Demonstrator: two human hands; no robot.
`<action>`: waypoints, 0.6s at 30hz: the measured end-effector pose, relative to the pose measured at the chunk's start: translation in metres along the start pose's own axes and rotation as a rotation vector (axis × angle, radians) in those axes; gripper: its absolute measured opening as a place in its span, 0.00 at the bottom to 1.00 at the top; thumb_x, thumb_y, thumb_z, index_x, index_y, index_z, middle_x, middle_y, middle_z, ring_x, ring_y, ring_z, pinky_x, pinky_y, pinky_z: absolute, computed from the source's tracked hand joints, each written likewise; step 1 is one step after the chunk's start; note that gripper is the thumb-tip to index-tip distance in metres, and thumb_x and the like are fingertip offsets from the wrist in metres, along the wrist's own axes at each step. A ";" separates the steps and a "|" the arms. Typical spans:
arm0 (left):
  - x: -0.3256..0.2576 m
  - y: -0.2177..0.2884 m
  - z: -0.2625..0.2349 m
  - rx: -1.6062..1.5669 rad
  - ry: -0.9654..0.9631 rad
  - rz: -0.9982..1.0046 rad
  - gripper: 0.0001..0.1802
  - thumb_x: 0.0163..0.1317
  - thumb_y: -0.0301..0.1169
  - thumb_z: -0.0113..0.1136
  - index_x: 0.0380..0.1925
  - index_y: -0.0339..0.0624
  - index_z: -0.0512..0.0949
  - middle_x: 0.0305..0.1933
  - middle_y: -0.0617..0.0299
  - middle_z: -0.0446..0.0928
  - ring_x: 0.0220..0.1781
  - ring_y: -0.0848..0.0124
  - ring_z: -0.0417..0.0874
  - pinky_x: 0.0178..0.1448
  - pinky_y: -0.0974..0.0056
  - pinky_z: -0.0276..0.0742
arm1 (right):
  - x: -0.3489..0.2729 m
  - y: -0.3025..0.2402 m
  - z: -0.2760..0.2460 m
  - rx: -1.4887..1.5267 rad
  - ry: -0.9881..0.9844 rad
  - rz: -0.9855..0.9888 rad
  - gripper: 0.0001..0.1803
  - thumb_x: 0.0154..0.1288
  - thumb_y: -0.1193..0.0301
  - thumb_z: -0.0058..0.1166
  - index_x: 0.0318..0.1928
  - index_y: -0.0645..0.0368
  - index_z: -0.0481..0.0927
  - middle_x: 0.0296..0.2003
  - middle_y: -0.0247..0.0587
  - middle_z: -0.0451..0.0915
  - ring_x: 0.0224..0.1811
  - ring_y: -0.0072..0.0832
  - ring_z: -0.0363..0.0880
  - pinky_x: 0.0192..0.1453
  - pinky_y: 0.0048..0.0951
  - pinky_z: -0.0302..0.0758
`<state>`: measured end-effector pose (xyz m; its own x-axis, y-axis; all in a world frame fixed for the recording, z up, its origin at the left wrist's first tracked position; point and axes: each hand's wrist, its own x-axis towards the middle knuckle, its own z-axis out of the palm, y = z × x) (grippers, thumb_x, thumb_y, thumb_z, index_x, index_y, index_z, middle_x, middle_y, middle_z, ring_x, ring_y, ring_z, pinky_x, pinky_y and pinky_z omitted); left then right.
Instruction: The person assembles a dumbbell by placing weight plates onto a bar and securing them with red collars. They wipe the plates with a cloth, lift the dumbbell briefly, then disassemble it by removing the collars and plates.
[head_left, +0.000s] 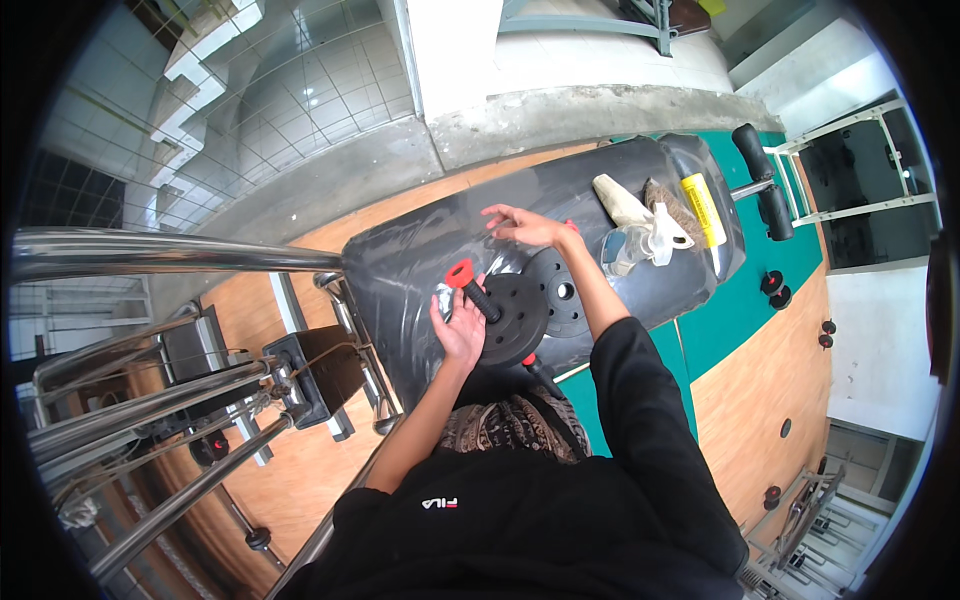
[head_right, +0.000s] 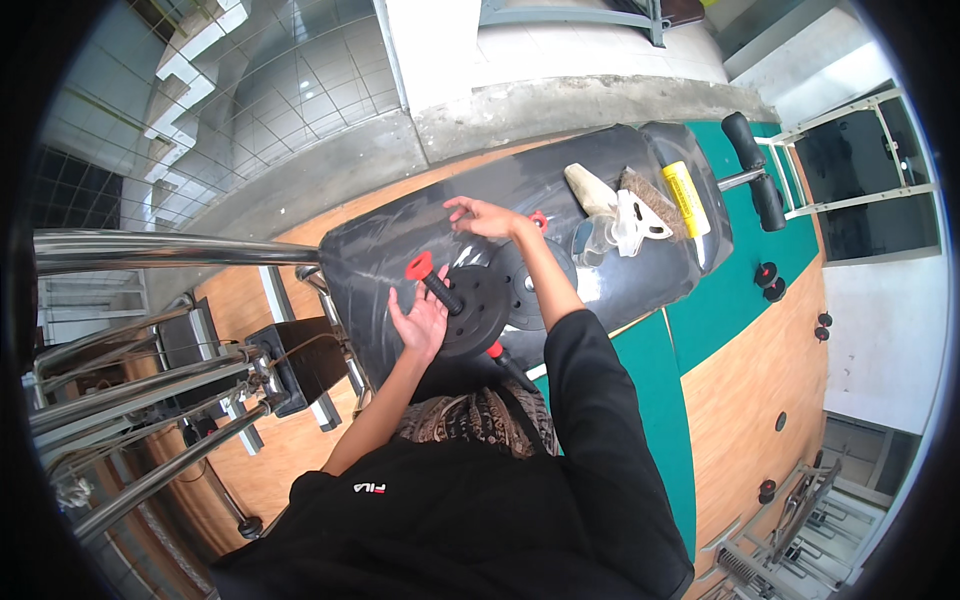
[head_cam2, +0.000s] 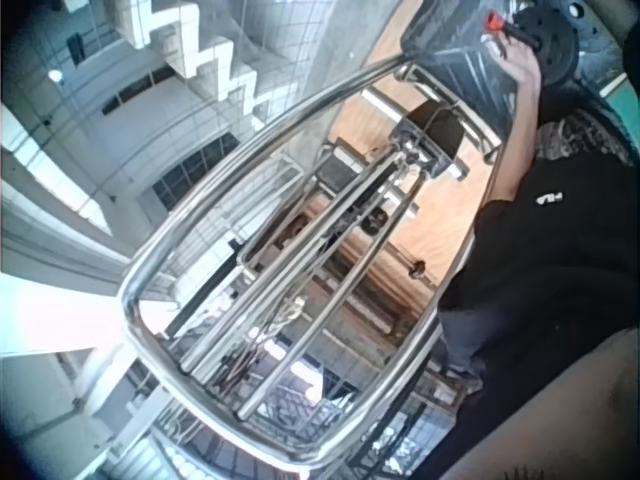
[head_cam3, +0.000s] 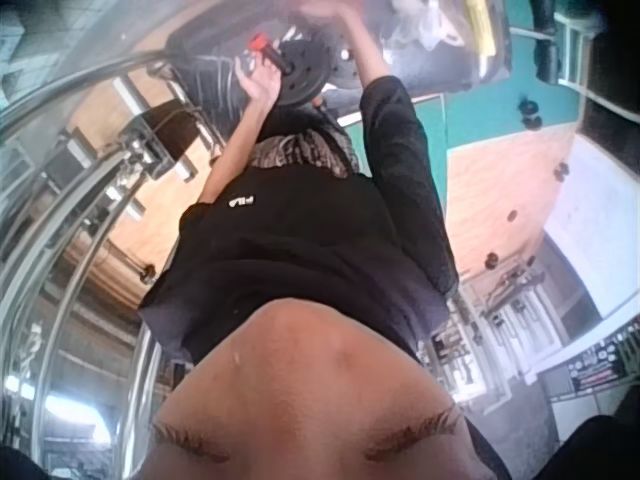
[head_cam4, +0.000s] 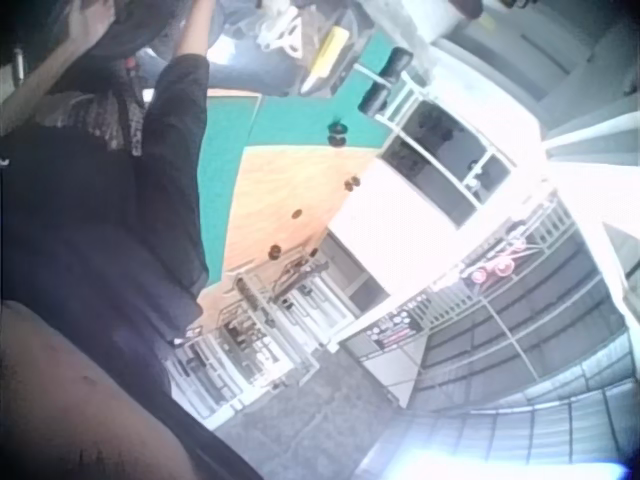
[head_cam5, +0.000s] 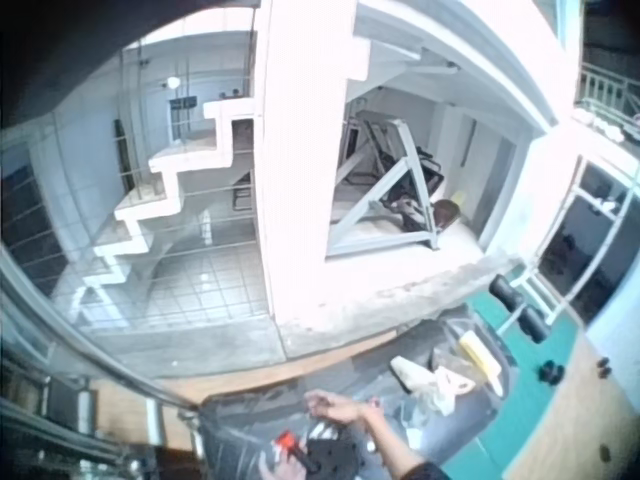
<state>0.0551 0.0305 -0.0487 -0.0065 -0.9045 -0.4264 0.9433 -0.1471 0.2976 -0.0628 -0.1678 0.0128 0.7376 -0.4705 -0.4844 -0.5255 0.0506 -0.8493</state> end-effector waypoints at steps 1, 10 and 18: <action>0.000 0.000 -0.001 0.001 0.004 -0.002 0.45 0.59 0.67 0.34 0.66 0.45 0.57 0.70 0.54 0.58 0.68 0.66 0.58 0.68 0.66 0.50 | -0.003 0.001 0.005 0.079 0.048 -0.005 0.41 0.59 0.62 0.61 0.68 0.51 0.54 0.57 0.44 0.67 0.54 0.31 0.74 0.54 0.29 0.73; 0.001 -0.003 -0.004 -0.045 0.049 0.016 0.44 0.58 0.67 0.35 0.64 0.46 0.57 0.65 0.57 0.62 0.68 0.66 0.59 0.70 0.63 0.47 | 0.024 0.007 0.084 0.018 0.022 -0.282 0.30 0.54 0.68 0.66 0.56 0.57 0.67 0.45 0.36 0.73 0.44 0.21 0.75 0.45 0.25 0.76; 0.001 -0.001 0.002 -0.017 -0.022 -0.002 0.47 0.59 0.67 0.33 0.66 0.41 0.54 0.71 0.52 0.56 0.71 0.64 0.54 0.73 0.63 0.42 | 0.027 -0.007 0.056 0.331 -0.264 -0.177 0.24 0.55 0.80 0.57 0.53 0.60 0.66 0.43 0.40 0.74 0.46 0.27 0.79 0.43 0.27 0.81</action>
<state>0.0540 0.0293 -0.0473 -0.0156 -0.9127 -0.4082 0.9488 -0.1424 0.2820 -0.0155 -0.1312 -0.0057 0.9094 -0.2586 -0.3258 -0.2492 0.2885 -0.9245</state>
